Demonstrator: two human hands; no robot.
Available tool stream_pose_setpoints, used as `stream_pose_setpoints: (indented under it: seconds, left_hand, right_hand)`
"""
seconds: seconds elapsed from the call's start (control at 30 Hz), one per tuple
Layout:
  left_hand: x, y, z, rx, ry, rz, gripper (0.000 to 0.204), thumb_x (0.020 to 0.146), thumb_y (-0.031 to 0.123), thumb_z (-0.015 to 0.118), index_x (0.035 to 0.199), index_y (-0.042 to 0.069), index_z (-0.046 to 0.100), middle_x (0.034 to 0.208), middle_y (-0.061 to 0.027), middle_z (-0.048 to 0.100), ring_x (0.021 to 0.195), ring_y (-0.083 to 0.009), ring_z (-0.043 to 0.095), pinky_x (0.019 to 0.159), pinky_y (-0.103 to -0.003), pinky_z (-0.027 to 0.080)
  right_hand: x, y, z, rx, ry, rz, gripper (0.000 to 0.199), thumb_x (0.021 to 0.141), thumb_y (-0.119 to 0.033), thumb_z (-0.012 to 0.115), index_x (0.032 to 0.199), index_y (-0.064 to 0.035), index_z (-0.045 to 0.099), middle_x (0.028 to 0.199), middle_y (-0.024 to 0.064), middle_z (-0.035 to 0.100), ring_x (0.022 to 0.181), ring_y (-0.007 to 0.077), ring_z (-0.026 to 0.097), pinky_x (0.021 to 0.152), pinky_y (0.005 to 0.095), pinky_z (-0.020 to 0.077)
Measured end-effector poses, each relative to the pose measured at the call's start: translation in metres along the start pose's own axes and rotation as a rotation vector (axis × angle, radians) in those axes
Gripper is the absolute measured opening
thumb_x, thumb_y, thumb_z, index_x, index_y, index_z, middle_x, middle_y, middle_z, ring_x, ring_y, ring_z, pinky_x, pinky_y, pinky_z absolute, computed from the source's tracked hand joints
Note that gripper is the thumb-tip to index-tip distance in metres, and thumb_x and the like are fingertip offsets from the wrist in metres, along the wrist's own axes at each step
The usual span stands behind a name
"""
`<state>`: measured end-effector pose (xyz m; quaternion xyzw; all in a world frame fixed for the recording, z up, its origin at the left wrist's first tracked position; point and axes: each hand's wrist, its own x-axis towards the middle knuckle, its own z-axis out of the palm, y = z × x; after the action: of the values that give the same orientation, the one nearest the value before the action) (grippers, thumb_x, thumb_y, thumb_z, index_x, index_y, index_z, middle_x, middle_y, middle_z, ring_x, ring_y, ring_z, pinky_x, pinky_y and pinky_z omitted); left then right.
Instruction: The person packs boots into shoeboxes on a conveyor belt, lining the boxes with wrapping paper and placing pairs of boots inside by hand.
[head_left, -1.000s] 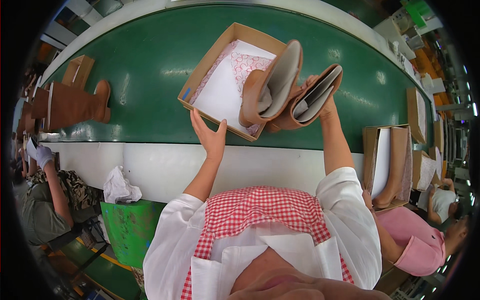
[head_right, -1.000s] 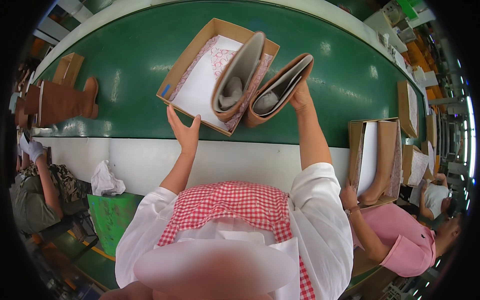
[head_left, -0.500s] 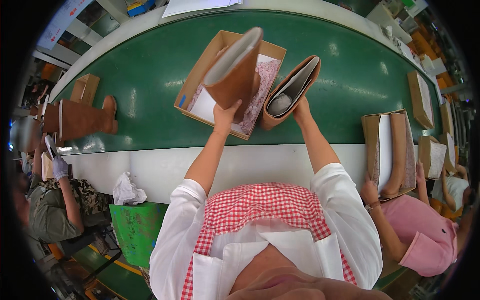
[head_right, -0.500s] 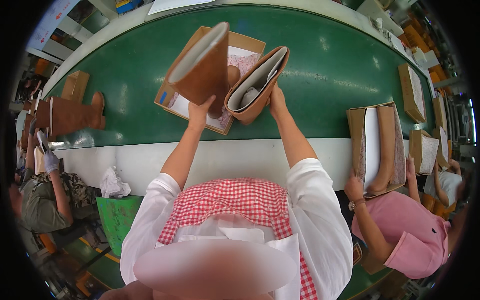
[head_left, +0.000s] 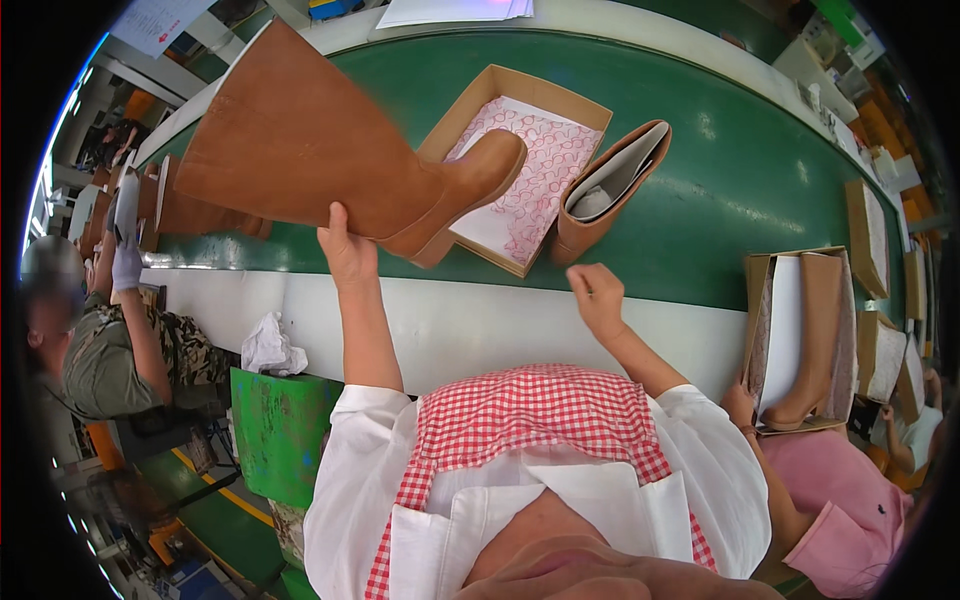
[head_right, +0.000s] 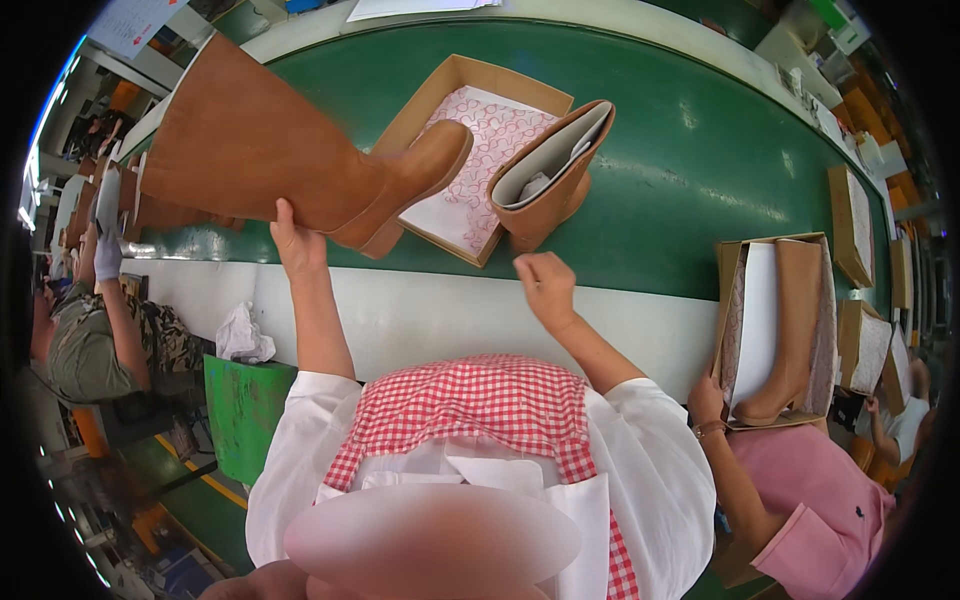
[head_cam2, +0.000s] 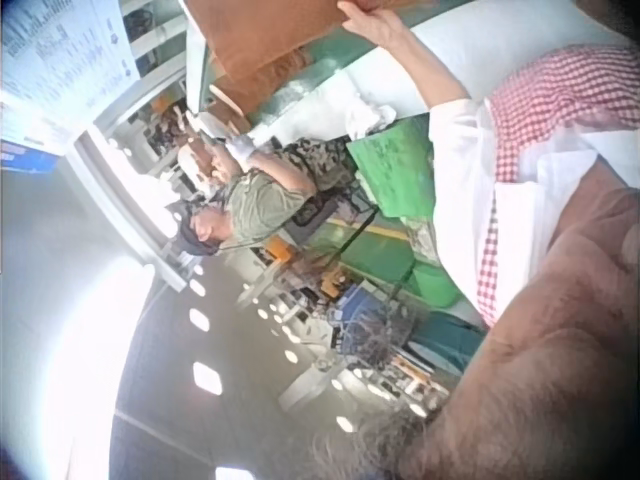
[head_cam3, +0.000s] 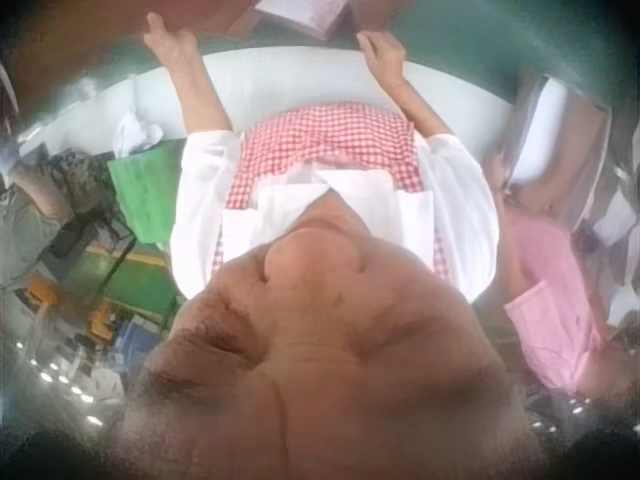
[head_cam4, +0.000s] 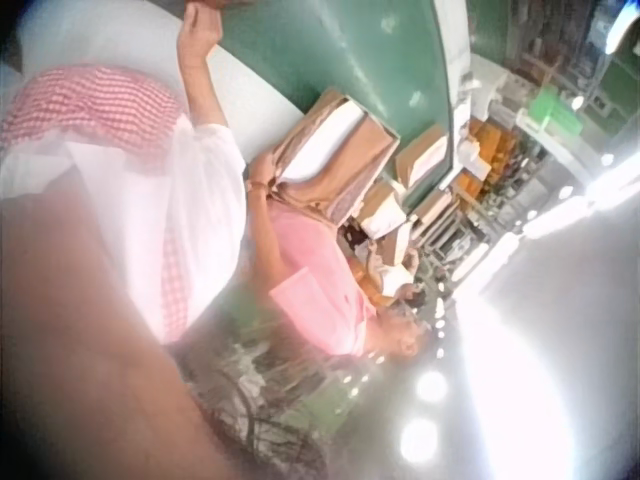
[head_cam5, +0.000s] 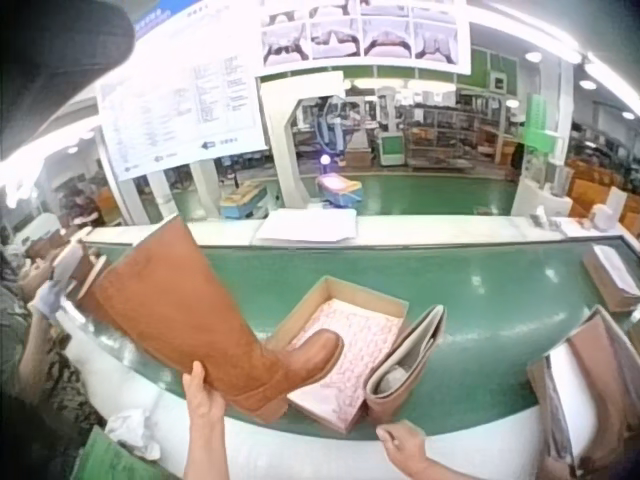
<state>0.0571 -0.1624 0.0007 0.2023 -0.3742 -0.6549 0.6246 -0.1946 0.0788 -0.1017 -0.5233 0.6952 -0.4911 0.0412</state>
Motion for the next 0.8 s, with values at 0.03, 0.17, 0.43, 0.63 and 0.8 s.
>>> stream_pose_setpoints:
  seconds: [0.03,0.17,0.43,0.63,0.8]
  left_hand:
    - [-0.006,0.011,-0.004,0.005,0.010,0.005,0.063,0.085,0.024,0.068,0.135,0.002,0.037,0.135,-0.0078,0.044,0.123,-0.0230,0.044,0.104,-0.038,0.038]
    - [-0.044,0.038,-0.020,0.050,0.039,-0.023,0.067,0.086,0.035,0.066,0.134,0.000,0.036,0.134,-0.0089,0.046,0.122,-0.0244,0.046,0.103,-0.041,0.040]
    - [-0.147,0.026,-0.045,0.195,-0.182,-0.308,0.082,0.076,0.038,0.076,0.136,0.000,0.034,0.132,-0.0099,0.046,0.121,-0.0250,0.047,0.101,-0.039,0.041]
    - [-0.180,0.024,-0.033,0.288,0.027,-0.327,0.070,0.070,0.010,0.078,0.129,0.001,0.044,0.127,-0.0100,0.051,0.115,-0.0234,0.052,0.098,-0.037,0.042]
    - [-0.191,0.035,-0.029,0.408,-0.118,-0.380,0.062,0.069,0.003,0.077,0.125,0.000,0.049,0.121,-0.0096,0.056,0.111,-0.0217,0.054,0.095,-0.036,0.044]
  right_hand:
    - [0.003,-0.024,0.002,0.072,-0.061,-0.112,0.016,0.075,-0.009,0.072,0.087,-0.0018,0.064,0.080,0.0115,0.065,0.069,0.0298,0.060,0.060,0.0352,0.0478]
    - [0.048,-0.102,0.012,0.246,-0.137,-0.407,0.067,0.067,-0.017,0.078,0.125,-0.0001,0.049,0.113,0.0167,0.059,0.094,0.0324,0.058,0.080,0.0388,0.0470]
    - [0.042,-0.153,0.077,0.753,-0.373,0.188,0.082,0.067,-0.036,0.080,0.131,-0.0023,0.040,0.119,0.0183,0.058,0.112,0.0331,0.056,0.094,0.0379,0.0431]
    - [0.029,-0.146,0.080,0.736,-0.333,0.212,0.052,0.080,-0.034,0.070,0.115,0.0004,0.054,0.100,0.0187,0.065,0.095,0.0305,0.064,0.081,0.0352,0.0488]
    - [0.072,-0.172,0.025,0.729,-0.026,0.131,0.034,0.085,-0.027,0.066,0.103,-0.0002,0.060,0.082,0.0101,0.064,0.076,0.0156,0.060,0.071,0.0293,0.0484]
